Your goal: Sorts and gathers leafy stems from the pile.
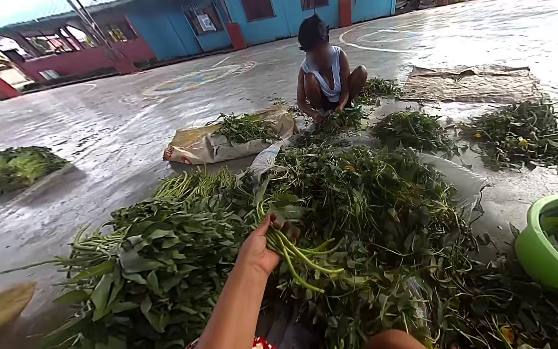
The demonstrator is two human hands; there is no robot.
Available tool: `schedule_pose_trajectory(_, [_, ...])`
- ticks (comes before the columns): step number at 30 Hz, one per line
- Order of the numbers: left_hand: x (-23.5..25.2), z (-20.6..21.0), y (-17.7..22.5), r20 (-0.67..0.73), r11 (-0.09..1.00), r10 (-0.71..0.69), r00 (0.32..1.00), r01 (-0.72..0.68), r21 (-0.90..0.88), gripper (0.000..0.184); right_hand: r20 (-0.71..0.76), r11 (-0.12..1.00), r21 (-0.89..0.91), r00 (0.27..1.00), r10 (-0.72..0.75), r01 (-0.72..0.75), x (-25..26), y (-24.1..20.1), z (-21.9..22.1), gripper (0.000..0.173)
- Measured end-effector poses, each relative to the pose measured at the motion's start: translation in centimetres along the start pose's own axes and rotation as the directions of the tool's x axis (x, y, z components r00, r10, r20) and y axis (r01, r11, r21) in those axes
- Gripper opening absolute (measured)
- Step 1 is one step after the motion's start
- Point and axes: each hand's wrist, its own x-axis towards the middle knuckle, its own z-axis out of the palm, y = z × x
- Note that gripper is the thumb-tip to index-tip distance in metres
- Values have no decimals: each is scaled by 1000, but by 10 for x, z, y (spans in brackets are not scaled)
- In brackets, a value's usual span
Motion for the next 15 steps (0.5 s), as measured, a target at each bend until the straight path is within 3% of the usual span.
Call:
schedule_pose_trajectory(1, [-1,0,-1,-12,1000,-6,1000,6,0,23,45,999,35,999,-6,4,0,3,-9,48])
schedule_pose_trajectory(2, [-1,-1,-2,-29,1000,-2,1000,2,4,22,-10,991,129,1000,-20,22,1,16,-24,44])
schedule_pose_trajectory(4, [4,-3,-5,-53,999,27,998,-24,45,21,-304,918,388,952,48,77,-11,47,-75,34])
schedule_pose_trajectory(5, [7,-3,-7,-59,997,27,998,-22,76,22,-482,856,505,859,170,114,-16,64,-99,31])
schedule_pose_trajectory(6, [9,-4,-9,-59,994,16,998,-9,112,23,-611,830,551,717,335,82,-19,80,-119,30])
schedule_pose_trajectory(7, [11,-4,-11,-53,989,0,999,7,148,23,-663,827,562,582,472,-31,-20,95,-134,33])
schedule_pose_trajectory(8, [13,-2,-13,-36,983,-18,999,25,184,23,-659,816,551,510,553,-174,-16,111,-140,41])
schedule_pose_trajectory(10, [14,2,-18,-6,967,-46,999,46,252,22,-604,797,475,521,603,-373,-5,138,-135,47])
schedule_pose_trajectory(11, [13,4,-21,4,959,-50,999,47,281,21,-601,810,437,544,586,-390,-2,145,-132,42])
schedule_pose_trajectory(13, [14,6,-25,21,944,-38,999,29,330,20,-666,870,417,563,489,-263,-11,145,-138,33])
schedule_pose_trajectory(15, [15,7,-31,42,929,-10,999,-6,371,19,-795,900,434,483,367,30,-32,126,-150,27])
